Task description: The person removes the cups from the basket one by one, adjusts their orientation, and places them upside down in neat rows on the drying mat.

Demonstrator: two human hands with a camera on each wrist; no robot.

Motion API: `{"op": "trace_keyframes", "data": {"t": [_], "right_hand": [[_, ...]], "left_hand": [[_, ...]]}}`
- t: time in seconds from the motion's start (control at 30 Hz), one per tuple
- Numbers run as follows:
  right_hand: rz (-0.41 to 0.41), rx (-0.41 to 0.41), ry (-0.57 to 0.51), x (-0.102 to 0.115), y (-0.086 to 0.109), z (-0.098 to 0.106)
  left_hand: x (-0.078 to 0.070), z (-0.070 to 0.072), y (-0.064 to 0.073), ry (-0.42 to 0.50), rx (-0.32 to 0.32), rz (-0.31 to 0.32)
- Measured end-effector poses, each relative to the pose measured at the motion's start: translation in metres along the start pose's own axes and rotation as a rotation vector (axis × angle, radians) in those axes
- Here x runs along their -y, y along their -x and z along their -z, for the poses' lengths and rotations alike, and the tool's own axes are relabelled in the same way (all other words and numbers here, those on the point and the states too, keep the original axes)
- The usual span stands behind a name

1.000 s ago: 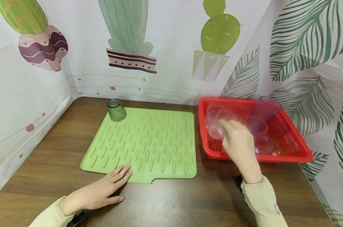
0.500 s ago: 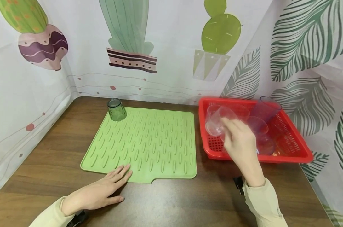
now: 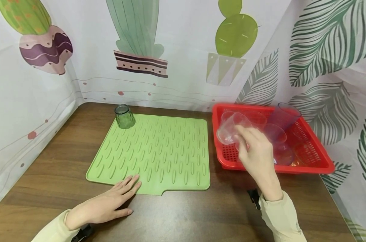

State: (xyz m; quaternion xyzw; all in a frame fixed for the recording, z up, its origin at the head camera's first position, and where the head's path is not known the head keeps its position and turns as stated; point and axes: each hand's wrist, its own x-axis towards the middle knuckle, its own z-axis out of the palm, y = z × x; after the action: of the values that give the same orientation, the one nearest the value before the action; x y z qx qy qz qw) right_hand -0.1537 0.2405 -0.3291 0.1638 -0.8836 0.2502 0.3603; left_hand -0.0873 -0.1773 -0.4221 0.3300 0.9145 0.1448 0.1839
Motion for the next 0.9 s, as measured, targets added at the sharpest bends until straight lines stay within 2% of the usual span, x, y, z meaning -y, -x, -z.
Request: {"op": "trace_keyframes", "data": {"t": [0.53, 0.9], "right_hand": [[-0.003, -0.025, -0.126, 0.004, 0.001, -0.001], [-0.071, -0.032, -0.16, 0.006, 0.003, -0.005]], "left_hand": [[0.0, 0.001, -0.001, 0.004, 0.007, 0.0], [-0.003, 0.011, -0.004, 0.103, 0.101, 0.063]]}}
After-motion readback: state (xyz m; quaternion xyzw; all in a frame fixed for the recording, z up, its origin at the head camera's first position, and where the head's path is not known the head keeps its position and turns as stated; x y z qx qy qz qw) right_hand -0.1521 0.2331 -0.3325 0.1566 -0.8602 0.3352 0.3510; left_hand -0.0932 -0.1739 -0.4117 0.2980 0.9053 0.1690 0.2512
